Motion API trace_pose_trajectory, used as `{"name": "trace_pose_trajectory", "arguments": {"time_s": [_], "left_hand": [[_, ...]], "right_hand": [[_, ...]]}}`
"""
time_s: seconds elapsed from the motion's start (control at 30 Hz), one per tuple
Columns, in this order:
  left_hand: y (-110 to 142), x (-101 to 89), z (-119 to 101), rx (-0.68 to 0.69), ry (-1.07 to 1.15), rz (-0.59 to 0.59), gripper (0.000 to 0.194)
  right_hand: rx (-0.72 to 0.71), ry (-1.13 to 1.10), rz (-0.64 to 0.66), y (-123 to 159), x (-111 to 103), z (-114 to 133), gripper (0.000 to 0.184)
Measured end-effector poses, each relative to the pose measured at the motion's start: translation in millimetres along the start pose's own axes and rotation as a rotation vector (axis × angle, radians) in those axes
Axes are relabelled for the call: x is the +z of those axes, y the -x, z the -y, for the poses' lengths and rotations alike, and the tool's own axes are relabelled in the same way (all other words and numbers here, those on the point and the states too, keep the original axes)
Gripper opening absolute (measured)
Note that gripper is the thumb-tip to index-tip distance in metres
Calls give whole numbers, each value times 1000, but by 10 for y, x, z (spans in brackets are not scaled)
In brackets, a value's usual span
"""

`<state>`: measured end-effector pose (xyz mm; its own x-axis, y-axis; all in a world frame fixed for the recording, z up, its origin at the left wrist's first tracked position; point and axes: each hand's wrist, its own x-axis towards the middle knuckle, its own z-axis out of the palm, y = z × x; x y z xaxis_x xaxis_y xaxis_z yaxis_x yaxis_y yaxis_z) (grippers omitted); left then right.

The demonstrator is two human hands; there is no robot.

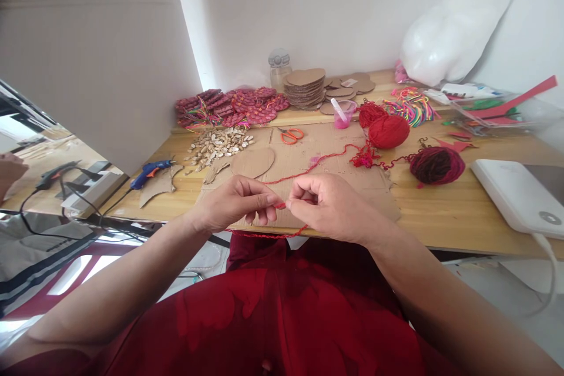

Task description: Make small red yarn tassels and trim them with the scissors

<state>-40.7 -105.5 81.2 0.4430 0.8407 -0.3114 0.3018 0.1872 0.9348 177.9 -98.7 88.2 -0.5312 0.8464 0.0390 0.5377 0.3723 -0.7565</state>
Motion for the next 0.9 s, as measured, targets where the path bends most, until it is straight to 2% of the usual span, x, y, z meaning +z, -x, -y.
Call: {"name": "trace_pose_trajectory", "arguments": {"time_s": [0.17, 0.4, 0.7, 0.9], "left_hand": [[9, -31, 0, 30, 27, 6, 32], [15, 0, -56, 3, -38, -20, 35], [26, 70, -97, -53, 4, -39, 18], [15, 49, -34, -48, 17, -7, 23]], "right_hand": [[-5, 22, 2, 7, -2, 23, 19], [8, -33, 37, -10, 23, 27, 23], [4, -52, 57, -6, 22, 11, 21], [21, -77, 60, -14, 33, -19, 22]]}}
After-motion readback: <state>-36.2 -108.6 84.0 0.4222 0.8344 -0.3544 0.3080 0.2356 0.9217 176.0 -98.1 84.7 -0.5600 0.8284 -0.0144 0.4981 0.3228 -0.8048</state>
